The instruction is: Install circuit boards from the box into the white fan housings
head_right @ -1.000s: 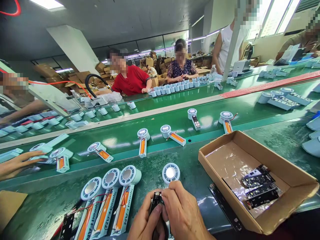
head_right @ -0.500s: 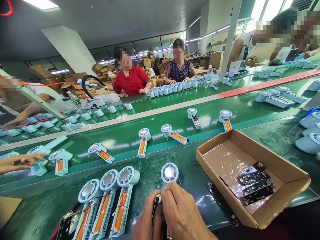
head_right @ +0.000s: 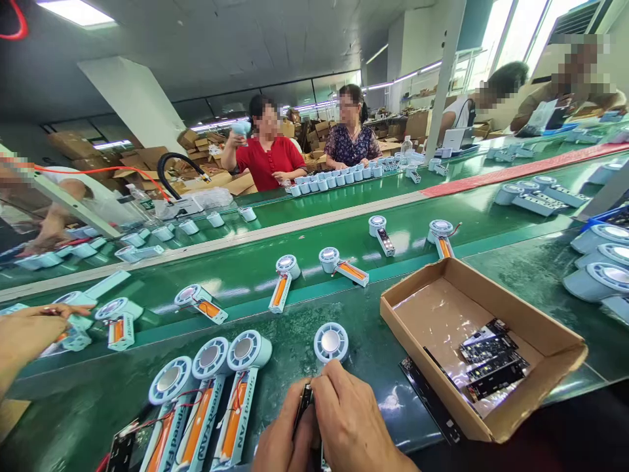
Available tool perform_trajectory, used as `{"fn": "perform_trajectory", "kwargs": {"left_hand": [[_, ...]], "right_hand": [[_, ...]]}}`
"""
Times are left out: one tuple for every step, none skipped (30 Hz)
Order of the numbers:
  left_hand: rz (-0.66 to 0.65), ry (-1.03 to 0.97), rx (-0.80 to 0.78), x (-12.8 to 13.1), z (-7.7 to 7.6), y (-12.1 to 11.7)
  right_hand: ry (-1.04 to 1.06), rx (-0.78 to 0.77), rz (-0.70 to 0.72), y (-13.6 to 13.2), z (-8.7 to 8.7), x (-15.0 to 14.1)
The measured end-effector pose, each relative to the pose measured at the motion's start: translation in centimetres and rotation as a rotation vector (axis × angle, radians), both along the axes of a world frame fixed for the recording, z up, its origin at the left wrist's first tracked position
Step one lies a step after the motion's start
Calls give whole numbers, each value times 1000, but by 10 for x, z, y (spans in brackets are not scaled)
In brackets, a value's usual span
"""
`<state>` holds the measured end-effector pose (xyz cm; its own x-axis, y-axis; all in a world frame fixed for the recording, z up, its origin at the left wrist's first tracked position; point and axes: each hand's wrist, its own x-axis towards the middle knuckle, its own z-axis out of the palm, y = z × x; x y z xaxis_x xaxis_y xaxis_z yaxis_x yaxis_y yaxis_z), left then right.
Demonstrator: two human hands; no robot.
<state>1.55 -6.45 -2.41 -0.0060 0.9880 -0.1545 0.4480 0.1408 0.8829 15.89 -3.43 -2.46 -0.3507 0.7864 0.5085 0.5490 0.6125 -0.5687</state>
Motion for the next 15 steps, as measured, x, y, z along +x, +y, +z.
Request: {"fn": "perform_trajectory", "kwargs": {"left_hand": [[-7,-42,-17,-2,1,2],[-7,-97,-52,-4,1,4],[1,-163,-99,-6,1,5],[16,-234,-150,-7,1,6],[34,-303,-193,-8,1,6],[52,-361,-215,-8,0,6],[67,-402,-221,-7,1,6],[76,-430,-227,-6,1,5],[82,-449,-232,-5,1,4],[87,-459,-234,-4,1,4],[91,-464,-234,-4,1,4],[94,-465,-230,-3,0,3],[91,-464,-223,-3,-1,3],[85,-463,-210,-4,-3,4],[75,-461,-188,-5,-6,4]], "right_hand": [[55,-36,18,-1,3,6],[119,-78,38,-3,5,14],[182,-120,53,-5,7,23],[238,-158,61,-8,9,32],[279,-193,58,-11,9,41],[308,-217,48,-14,8,48],[324,-237,36,-17,6,53],[332,-250,24,-19,4,54],[335,-252,12,-20,1,53],[341,-236,2,-20,-1,49],[351,-209,-9,-18,-3,43],[368,-178,-20,-16,-3,36],[388,-153,-26,-13,-2,29],[407,-137,-23,-9,0,24],[417,-135,-5,-6,2,19]]}}
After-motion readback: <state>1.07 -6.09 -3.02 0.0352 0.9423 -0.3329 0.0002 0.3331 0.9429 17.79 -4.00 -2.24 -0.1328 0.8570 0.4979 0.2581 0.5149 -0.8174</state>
